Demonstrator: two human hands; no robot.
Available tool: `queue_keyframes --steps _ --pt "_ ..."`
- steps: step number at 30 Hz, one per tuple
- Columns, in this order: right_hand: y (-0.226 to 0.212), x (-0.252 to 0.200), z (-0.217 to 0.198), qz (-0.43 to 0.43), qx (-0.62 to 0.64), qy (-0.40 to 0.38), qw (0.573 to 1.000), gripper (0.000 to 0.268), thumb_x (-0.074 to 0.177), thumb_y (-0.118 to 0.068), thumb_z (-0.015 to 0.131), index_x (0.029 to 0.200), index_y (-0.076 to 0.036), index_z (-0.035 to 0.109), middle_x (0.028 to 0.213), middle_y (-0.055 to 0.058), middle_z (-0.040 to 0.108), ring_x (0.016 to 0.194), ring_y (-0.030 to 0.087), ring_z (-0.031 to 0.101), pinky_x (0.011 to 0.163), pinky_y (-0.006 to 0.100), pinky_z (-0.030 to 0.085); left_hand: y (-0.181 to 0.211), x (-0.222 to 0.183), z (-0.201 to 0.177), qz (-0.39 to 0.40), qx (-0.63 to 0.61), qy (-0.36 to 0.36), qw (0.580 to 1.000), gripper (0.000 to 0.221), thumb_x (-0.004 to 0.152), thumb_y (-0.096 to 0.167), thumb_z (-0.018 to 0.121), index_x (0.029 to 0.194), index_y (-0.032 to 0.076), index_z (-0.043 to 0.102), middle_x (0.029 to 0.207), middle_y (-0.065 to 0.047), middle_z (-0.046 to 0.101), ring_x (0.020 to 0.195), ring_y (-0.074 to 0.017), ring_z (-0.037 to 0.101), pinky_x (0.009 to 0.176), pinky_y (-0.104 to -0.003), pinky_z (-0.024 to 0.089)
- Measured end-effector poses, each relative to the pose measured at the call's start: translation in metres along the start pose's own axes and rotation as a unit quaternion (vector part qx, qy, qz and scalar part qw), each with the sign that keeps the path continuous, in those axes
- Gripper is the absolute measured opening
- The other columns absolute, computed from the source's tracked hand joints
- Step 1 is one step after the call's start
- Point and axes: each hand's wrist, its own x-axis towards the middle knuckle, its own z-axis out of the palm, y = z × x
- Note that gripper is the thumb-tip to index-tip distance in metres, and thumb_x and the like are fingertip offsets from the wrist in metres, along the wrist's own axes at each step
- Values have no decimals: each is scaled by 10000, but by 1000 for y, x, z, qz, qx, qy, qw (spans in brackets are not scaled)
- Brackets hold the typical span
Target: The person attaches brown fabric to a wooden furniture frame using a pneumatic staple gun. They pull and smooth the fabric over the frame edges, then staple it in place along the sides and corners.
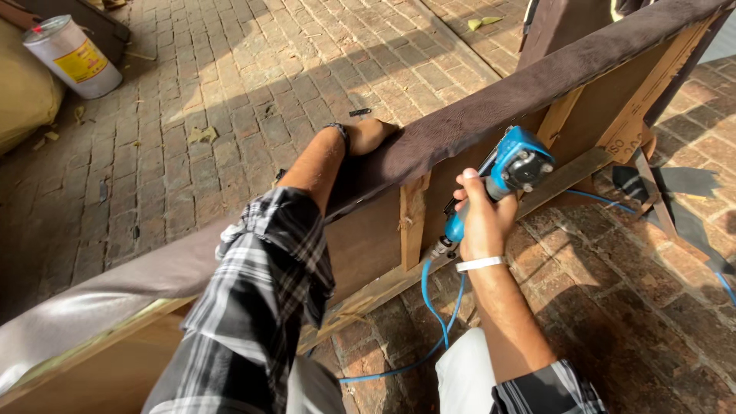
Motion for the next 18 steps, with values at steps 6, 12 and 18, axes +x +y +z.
queue_keyframes --steps 6,12,18 --pt "19 33 24 -7 50 32 998 189 925 -89 768 962 -61 584 892 39 690 730 123 676 621 263 536 10 51 2 47 0 2 999 534 1046 374 255 1535 252 433 1471 -51 577 1258 -254 621 1120 -397 413" --pt "24 42 39 -21 85 60 994 333 857 4 810 1042 -71 543 890 36 650 752 146 663 659 298 565 14 45 6 70 -2 31 997 602 1064 509 191 1562 213 354 1593 -59 442 1375 -271 506 1172 -400 339" --pt "6 44 32 53 144 69 986 382 801 68 773 1056 -75 528 948 39 639 807 170 673 684 342 583 41 19 4 127 -56 36 990 611 1064 496 248 1619 252 170 1614 -90 406 1435 -283 458 1183 -417 324"
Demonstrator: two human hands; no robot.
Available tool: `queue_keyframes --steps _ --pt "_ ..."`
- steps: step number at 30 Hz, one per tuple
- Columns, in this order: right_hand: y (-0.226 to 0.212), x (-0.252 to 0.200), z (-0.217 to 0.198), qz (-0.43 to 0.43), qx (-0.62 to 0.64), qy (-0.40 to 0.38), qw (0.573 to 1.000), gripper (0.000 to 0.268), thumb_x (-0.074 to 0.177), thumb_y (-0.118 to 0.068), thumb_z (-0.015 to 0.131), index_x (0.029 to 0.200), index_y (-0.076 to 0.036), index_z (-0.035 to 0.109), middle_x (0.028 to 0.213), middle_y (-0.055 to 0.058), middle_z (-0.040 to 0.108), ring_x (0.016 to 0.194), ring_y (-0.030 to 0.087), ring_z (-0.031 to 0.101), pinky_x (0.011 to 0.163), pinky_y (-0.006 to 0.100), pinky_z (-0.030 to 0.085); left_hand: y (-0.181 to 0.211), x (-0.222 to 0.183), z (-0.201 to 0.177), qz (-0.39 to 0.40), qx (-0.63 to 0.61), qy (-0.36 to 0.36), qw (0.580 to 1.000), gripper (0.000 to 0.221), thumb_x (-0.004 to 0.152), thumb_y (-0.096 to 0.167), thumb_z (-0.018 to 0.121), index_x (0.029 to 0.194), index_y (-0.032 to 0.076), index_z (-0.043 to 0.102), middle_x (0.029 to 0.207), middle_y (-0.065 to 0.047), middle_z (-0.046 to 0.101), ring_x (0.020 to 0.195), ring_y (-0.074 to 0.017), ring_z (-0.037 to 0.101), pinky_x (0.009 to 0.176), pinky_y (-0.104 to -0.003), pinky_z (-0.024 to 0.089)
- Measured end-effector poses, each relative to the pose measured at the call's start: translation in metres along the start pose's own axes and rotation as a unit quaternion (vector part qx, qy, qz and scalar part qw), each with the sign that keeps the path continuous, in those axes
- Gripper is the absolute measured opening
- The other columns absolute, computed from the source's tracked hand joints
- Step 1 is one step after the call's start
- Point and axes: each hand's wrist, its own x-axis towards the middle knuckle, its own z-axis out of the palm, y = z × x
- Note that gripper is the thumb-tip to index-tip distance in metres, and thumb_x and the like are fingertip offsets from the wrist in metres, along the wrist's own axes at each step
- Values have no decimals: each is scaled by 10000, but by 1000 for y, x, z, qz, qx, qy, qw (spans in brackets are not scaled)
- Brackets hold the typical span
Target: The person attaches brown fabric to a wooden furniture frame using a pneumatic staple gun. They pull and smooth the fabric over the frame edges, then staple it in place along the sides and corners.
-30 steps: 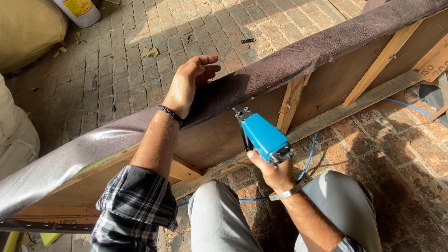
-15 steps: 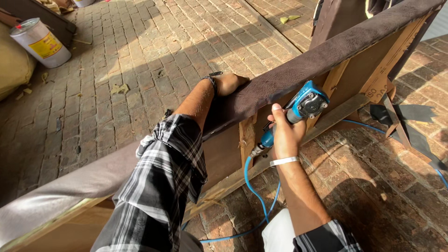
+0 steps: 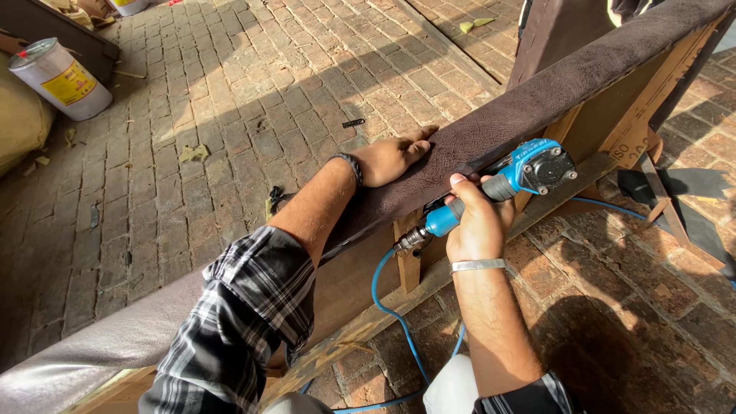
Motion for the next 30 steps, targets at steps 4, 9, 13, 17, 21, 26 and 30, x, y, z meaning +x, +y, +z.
queue_keyframes --steps 4,9,13,17,21,26,30 --pt "-5 5 -7 -4 32 -10 999 424 752 111 747 1041 -98 517 902 48 645 758 188 666 665 352 573 45 -23 5 -26 122 43 991 660 1047 502 336 1646 325 122 1540 -212 441 1267 -416 571 1106 -485 441" --pt "-23 11 -51 20 -92 -10 996 380 699 117 727 993 -82 590 844 38 664 726 191 695 660 342 572 81 -36 12 -43 223 20 974 709 1025 506 432 1628 405 74 1428 -271 399 1220 -475 546 1028 -533 473" --pt "-38 10 -101 -14 -226 -76 971 258 760 75 742 976 -11 630 823 74 677 662 194 657 636 346 560 76 -33 8 -33 261 10 965 781 1007 489 513 1619 458 29 1405 -287 392 1280 -486 490 1026 -547 474" --pt "-36 5 -124 -41 -213 -163 963 268 790 59 736 1021 12 609 806 87 646 621 182 632 587 351 555 67 -25 9 -28 266 -4 964 821 986 508 545 1613 480 16 1408 -297 385 1261 -484 508 1030 -545 477" --pt "-35 3 -110 -52 -234 -194 951 366 784 40 705 1142 5 639 769 89 647 576 149 607 549 324 536 63 -26 11 -16 276 7 961 858 964 509 582 1613 483 22 1394 -285 399 1241 -482 525 1028 -551 478" --pt "-47 1 -88 -57 -271 -205 939 373 739 46 663 1109 1 653 876 35 705 579 120 613 518 296 530 63 -28 6 -33 272 -7 962 941 937 481 662 1609 489 4 1502 -308 304 1310 -497 486 1071 -563 456" --pt "-38 -12 -90 -46 -294 -217 930 367 753 29 710 1116 -16 683 751 44 655 571 111 619 516 286 553 65 -31 1 -44 246 -44 967 1126 827 405 795 1574 509 -41 1636 -317 43 1378 -489 418 1088 -564 432"
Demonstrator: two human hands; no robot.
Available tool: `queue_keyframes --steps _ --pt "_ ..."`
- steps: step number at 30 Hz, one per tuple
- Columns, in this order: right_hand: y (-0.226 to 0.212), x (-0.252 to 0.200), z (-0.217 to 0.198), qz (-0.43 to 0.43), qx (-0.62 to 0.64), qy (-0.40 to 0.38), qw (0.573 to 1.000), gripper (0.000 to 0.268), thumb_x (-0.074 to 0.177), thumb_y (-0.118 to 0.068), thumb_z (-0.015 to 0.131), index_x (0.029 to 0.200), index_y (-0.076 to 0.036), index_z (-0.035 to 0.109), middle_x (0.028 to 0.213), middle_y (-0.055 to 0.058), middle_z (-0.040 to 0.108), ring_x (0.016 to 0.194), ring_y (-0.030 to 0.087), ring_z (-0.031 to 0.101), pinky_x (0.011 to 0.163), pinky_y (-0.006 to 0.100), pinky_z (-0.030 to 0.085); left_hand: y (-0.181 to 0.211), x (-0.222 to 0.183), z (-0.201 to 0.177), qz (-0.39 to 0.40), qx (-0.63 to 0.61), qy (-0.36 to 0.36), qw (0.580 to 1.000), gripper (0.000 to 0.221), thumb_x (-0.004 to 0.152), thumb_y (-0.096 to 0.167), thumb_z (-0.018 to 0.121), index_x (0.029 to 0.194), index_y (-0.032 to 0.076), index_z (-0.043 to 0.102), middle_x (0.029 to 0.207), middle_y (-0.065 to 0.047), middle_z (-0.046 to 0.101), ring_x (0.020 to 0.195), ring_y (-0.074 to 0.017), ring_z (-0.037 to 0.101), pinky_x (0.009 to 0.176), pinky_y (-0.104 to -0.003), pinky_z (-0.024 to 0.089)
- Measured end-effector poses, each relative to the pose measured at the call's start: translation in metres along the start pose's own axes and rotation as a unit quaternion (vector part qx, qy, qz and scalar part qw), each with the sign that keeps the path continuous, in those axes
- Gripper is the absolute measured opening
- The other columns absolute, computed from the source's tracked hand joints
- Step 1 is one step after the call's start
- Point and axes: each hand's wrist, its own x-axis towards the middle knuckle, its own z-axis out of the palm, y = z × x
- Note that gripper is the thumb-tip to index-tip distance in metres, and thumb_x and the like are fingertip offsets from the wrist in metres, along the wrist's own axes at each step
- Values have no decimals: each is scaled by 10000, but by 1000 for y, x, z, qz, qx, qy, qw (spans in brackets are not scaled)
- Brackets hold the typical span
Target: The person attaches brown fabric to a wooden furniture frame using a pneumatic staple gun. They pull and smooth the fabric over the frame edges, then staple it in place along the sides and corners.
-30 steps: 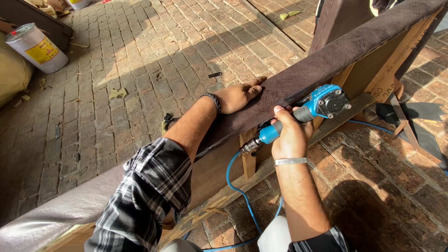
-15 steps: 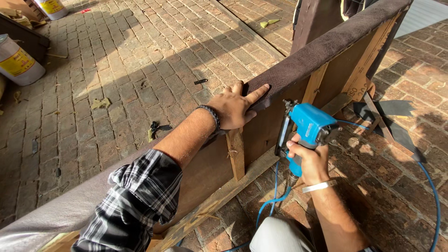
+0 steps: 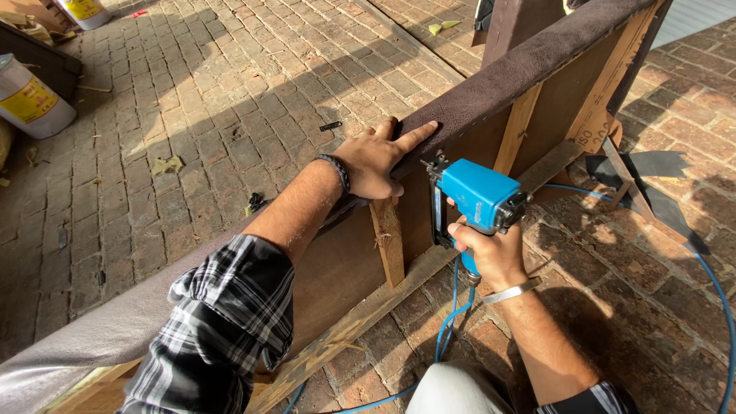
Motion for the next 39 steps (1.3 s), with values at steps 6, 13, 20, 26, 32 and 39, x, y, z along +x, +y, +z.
queue_keyframes --steps 6,13,20,26,32,39 --pt "5 -17 22 4 19 -17 1000 332 758 19 719 1088 1 683 783 38 682 573 97 612 518 271 526 -25 -64 -2 -51 -99 -14 994 1311 665 437 883 1604 439 -32 1595 -208 303 1294 -387 582 1132 -472 449" --pt "-5 -46 53 24 -54 0 998 314 730 -16 739 1041 -46 703 754 -16 710 557 76 627 509 260 538 -48 -143 13 -111 -112 -28 987 1374 615 517 891 1620 344 -30 1420 -182 580 1277 -375 594 1130 -461 453" --pt "3 -67 73 10 -94 -10 995 203 765 -51 762 959 -13 714 703 4 696 572 82 630 532 263 542 -96 -212 45 -156 -188 26 969 1035 755 784 586 1573 199 339 1340 -212 653 1279 -358 611 1075 -464 470" --pt "4 -62 56 21 -31 -17 999 361 713 -29 736 1069 -32 683 758 39 689 578 103 646 521 291 571 -102 -237 60 -248 -149 58 956 975 812 826 452 1493 129 499 1197 -227 727 1193 -378 670 1028 -471 517" --pt "-1 -15 -4 -31 30 26 999 387 715 49 613 1100 47 659 947 80 746 578 122 628 551 308 556 -90 -239 53 -253 -135 64 956 855 821 780 451 1364 139 612 1028 -223 773 1059 -387 725 940 -483 552" --pt "7 27 -36 -24 22 8 999 363 734 74 630 1093 37 669 860 84 687 562 128 588 532 302 507 -89 -234 56 -279 -129 80 948 795 816 765 477 1322 173 634 1045 -198 768 1053 -390 718 916 -495 556"
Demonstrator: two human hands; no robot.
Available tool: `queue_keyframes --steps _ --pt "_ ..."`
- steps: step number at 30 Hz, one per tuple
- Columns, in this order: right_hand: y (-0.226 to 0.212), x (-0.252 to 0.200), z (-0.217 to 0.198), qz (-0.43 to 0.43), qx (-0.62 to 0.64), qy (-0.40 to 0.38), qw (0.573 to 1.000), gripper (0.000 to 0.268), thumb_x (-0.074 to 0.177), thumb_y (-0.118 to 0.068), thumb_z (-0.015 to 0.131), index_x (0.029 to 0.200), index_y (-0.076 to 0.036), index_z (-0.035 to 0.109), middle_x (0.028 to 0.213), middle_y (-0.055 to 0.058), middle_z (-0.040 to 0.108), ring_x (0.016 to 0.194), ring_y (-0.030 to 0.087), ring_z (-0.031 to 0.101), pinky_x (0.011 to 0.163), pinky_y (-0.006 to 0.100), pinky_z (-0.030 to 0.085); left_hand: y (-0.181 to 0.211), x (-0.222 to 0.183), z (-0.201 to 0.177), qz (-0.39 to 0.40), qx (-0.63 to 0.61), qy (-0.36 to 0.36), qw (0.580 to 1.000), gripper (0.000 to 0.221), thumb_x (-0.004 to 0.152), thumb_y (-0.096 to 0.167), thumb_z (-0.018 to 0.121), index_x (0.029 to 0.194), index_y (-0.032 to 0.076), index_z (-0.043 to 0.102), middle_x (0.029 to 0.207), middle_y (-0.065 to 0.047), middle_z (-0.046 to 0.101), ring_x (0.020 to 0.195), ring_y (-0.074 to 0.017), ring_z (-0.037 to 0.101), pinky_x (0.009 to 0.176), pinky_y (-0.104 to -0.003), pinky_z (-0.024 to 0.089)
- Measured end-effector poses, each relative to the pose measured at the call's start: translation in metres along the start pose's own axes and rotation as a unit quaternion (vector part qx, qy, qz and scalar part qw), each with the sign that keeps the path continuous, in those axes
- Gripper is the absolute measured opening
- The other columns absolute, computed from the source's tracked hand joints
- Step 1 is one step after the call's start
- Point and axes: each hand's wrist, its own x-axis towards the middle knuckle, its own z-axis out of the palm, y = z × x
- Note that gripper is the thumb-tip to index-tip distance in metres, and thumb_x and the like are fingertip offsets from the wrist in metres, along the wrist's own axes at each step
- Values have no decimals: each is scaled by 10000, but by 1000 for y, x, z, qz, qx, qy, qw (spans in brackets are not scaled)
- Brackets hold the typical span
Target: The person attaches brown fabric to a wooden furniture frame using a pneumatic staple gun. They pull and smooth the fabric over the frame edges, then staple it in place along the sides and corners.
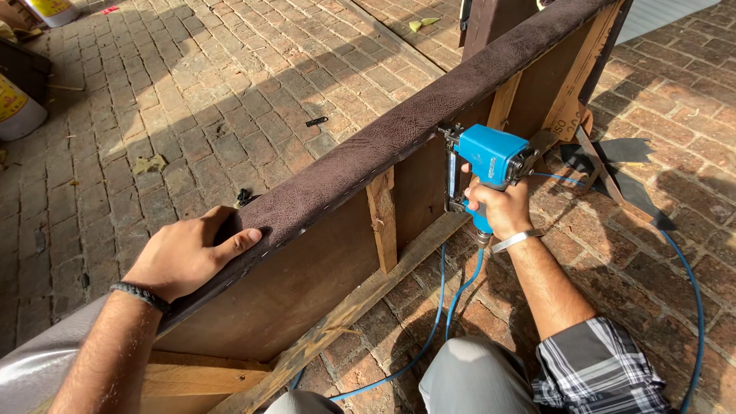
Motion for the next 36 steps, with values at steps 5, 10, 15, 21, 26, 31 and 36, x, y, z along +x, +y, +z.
queue_keyframes --steps 5,10,15,21,26,31,36 --pt "22 -6 -20 16 -36 -32 999 312 744 23 683 1053 -11 660 777 85 661 592 133 619 548 312 539 3 -2 1 -14 19 8 1000 796 822 777 480 1284 155 666 1026 -203 771 1040 -393 725 909 -496 560" --pt "31 -13 -36 -31 -235 -122 964 259 766 -97 800 978 -14 678 833 78 706 723 188 692 643 345 589 14 1 4 -48 6 43 998 753 840 758 497 1230 155 720 1033 -217 757 1039 -412 703 895 -511 547" --pt "51 -15 2 -123 -324 -304 888 312 742 -209 831 969 -36 706 856 91 773 737 208 759 686 364 620 24 1 5 -56 10 60 997 728 873 741 511 1224 139 723 1016 -233 742 1025 -429 685 878 -518 535" --pt "69 -39 77 -227 -222 -439 840 428 690 -196 798 1077 -28 727 910 156 782 788 247 776 692 356 630 35 -3 0 -87 0 54 995 680 885 740 496 1103 150 755 938 -180 750 932 -390 699 831 -503 532" --pt "75 -81 130 -114 -252 -541 795 393 738 -205 736 1118 -112 776 907 122 801 754 264 775 676 379 619 38 -5 5 -90 -6 71 993 643 896 729 485 1064 172 758 911 -153 744 886 -381 696 811 -502 532" --pt "73 -95 176 -217 -213 -562 769 355 763 -198 760 1106 -109 774 919 134 788 795 291 765 700 385 616 36 -5 3 -74 -21 119 990 625 896 724 481 1076 196 761 940 -137 748 896 -363 699 798 -492 539" --pt "62 -113 203 -233 -159 -577 766 366 762 -189 774 1111 -82 755 944 124 781 789 275 770 690 373 626 10 -18 10 -123 -28 93 988 629 922 723 440 1130 214 747 1019 -136 751 971 -349 698 857 -478 540"
